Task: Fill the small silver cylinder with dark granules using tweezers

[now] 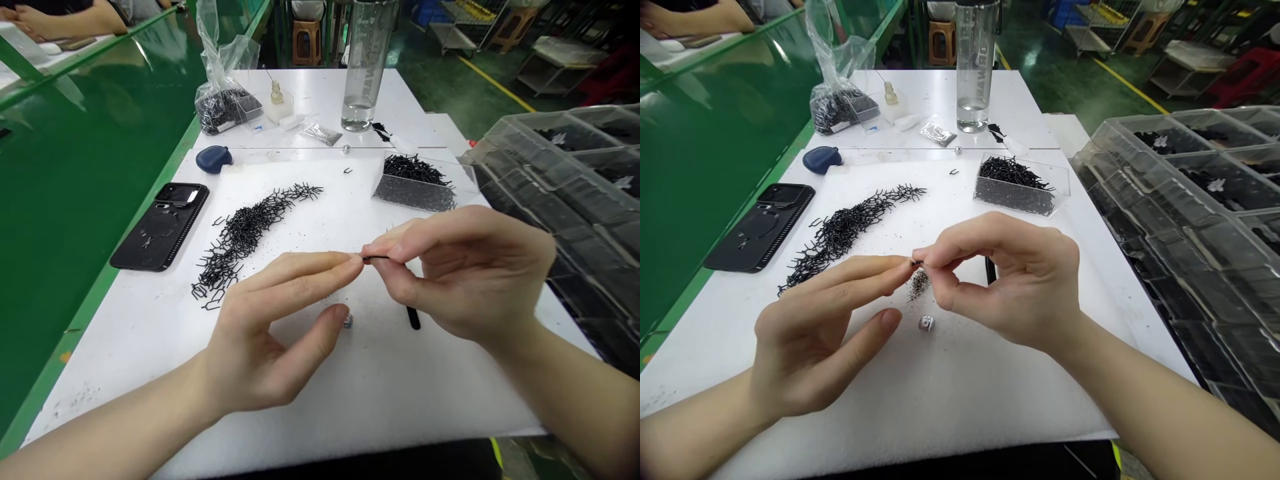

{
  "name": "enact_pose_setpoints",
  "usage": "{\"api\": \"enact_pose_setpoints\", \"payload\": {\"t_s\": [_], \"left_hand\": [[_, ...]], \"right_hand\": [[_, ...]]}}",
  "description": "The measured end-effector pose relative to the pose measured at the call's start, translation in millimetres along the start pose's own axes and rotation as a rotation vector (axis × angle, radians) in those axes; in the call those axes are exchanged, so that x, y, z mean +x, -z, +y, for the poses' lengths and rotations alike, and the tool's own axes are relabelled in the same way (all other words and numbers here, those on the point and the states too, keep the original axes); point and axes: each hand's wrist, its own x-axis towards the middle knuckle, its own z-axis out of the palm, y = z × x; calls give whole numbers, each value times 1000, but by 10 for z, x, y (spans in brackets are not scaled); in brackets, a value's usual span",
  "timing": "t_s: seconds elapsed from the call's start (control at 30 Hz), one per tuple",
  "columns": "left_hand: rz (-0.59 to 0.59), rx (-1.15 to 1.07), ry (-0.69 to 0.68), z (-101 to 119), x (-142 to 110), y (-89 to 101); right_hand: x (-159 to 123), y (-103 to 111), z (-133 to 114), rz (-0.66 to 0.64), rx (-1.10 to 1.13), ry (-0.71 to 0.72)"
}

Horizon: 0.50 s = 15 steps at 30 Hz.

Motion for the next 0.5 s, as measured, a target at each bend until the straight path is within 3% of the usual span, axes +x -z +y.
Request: {"api": "enact_pose_setpoints", "payload": {"t_s": [0.4, 0.5], "left_hand": [[-31, 46, 34, 39, -5, 4], [-16, 55, 17, 34, 3, 1]], "right_hand": [[-19, -23, -23, 35, 56, -85], [-6, -15, -37, 31, 178, -231]]}}
